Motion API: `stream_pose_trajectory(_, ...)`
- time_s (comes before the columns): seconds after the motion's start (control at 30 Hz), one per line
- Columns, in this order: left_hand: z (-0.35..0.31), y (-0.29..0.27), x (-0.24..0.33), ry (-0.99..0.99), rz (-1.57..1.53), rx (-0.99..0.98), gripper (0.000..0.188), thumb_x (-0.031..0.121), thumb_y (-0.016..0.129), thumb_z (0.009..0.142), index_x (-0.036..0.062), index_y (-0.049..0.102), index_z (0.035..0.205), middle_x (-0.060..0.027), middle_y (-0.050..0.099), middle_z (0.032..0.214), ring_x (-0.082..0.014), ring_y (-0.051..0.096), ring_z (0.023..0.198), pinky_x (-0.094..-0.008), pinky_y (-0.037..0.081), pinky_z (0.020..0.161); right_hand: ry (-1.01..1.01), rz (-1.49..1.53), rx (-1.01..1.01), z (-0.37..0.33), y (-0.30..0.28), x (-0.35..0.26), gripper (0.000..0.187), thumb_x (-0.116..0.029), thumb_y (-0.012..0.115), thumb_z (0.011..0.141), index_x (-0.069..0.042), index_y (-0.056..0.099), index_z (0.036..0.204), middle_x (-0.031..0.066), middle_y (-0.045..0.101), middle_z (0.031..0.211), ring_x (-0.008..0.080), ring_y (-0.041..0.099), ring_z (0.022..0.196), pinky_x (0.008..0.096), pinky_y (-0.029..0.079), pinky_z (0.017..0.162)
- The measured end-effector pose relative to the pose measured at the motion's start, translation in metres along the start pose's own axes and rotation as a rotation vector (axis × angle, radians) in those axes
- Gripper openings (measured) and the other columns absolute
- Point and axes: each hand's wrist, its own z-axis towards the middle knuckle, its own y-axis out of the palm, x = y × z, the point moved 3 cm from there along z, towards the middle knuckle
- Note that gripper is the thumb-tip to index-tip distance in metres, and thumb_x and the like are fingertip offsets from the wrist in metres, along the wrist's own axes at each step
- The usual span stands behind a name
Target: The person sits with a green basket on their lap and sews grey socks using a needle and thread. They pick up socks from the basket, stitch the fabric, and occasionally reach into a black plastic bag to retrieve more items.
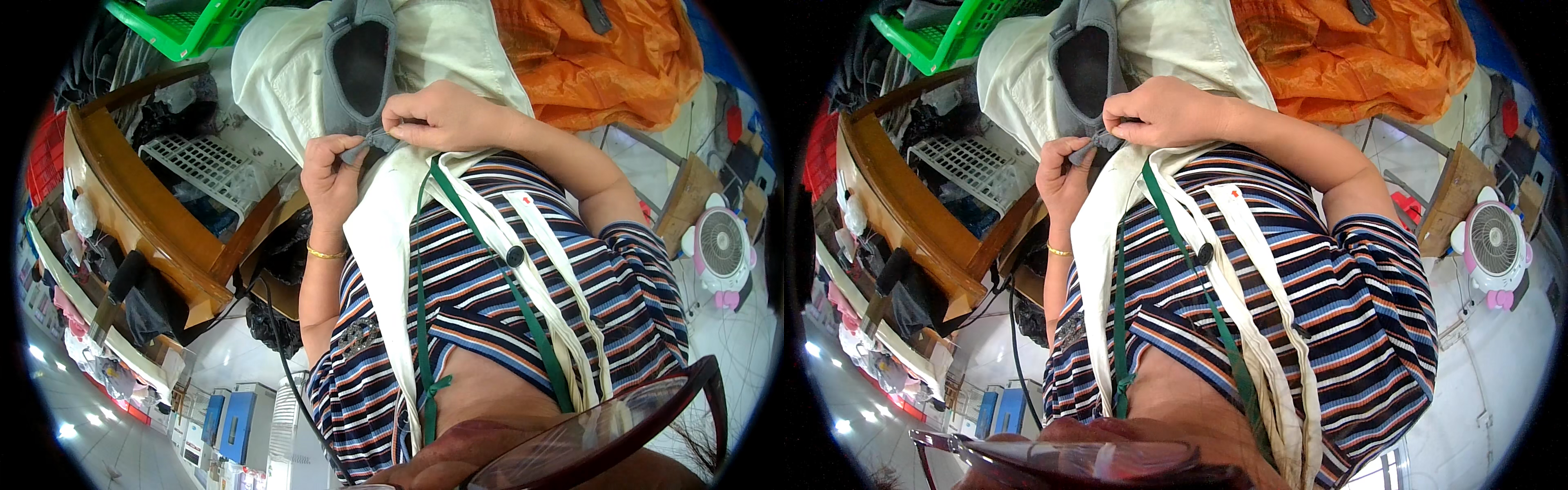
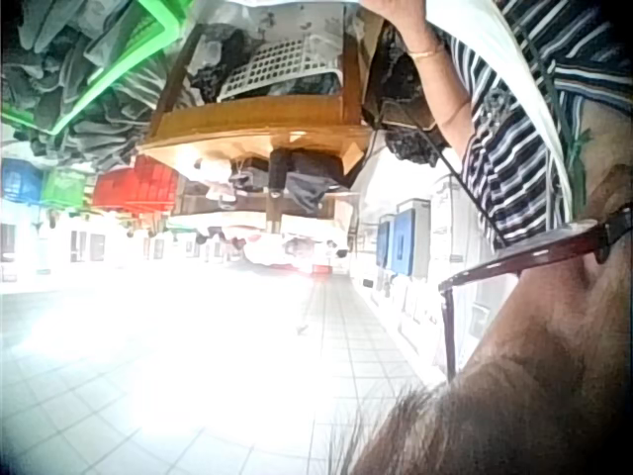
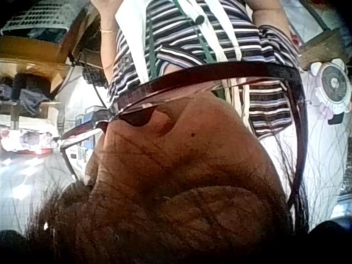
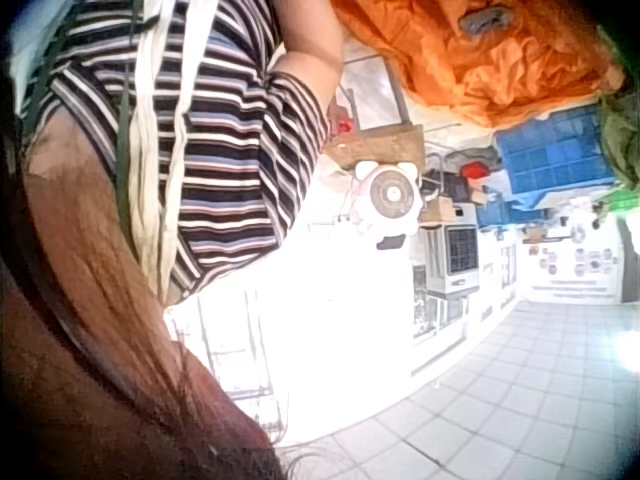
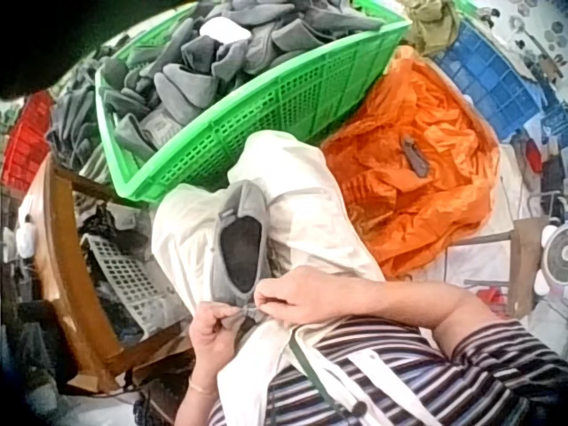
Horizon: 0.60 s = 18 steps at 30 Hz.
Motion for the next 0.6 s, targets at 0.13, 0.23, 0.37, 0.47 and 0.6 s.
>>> stream_pose_trajectory(0.13, -0.002, -0.001, -0.004, -0.075, -0.094, -0.004, 0.021, -0.007, 0.073, 0.08, 0.0035, 0.068, 0.097, -0.0038, 0.063, 0.095, -0.014, 0.056, 0.085, -0.0248, 0.045, 0.074, 0.013, -0.115, -0.016, 0.002, 0.006, 0.005, 0.01, -0.018, 0.059, 0.089, -0.01, 0.062, 0.092, 0.0094, 0.065, 0.07, 0.0284, 0.064, 0.063, 0.0394, 0.048, 0.058)
stream_pose_trajectory(0.23, -0.002, -0.001, -0.004, -0.092, -0.153, -0.006, 0.02, -0.007, 0.072, 0.082, 0.0024, 0.067, 0.098, -0.0038, 0.062, 0.097, -0.0126, 0.056, 0.086, -0.0237, 0.045, 0.076, 0.014, -0.121, 0.008, 0.002, 0.008, 0.006, 0.009, -0.017, 0.058, 0.087, -0.01, 0.062, 0.092, 0.0095, 0.065, 0.068, 0.0292, 0.064, 0.062, 0.0404, 0.048, 0.058)
stream_pose_trajectory(0.37, -0.002, 0.0, -0.004, -0.086, -0.198, -0.002, 0.019, -0.007, 0.072, 0.082, 0.0017, 0.067, 0.099, -0.0039, 0.062, 0.097, -0.0122, 0.057, 0.088, -0.0234, 0.046, 0.078, 0.016, -0.111, 0.012, 0.003, 0.011, 0.009, 0.012, -0.016, 0.06, 0.087, -0.008, 0.062, 0.095, 0.0111, 0.064, 0.072, 0.0293, 0.063, 0.063, 0.0383, 0.048, 0.059)
stream_pose_trajectory(0.47, -0.002, 0.001, -0.004, -0.092, -0.201, 0.007, 0.02, -0.007, 0.072, 0.082, 0.0015, 0.068, 0.099, -0.0036, 0.062, 0.096, -0.012, 0.057, 0.088, -0.0234, 0.046, 0.078, 0.054, -0.048, 0.004, 0.005, 0.015, 0.01, 0.012, -0.015, 0.06, 0.089, -0.006, 0.061, 0.098, 0.0113, 0.064, 0.076, 0.0269, 0.062, 0.065, 0.0353, 0.047, 0.061)
stream_pose_trajectory(0.6, -0.003, -0.001, -0.004, -0.139, -0.165, -0.014, 0.015, -0.005, 0.069, 0.087, -0.0008, 0.065, 0.101, -0.0018, 0.064, 0.098, -0.009, 0.058, 0.091, -0.0223, 0.045, 0.084, 0.114, 0.167, -0.011, 0.005, 0.018, 0.015, 0.011, -0.013, 0.057, 0.093, -0.005, 0.059, 0.101, 0.0061, 0.061, 0.079, 0.0169, 0.058, 0.07, 0.0301, 0.046, 0.065)
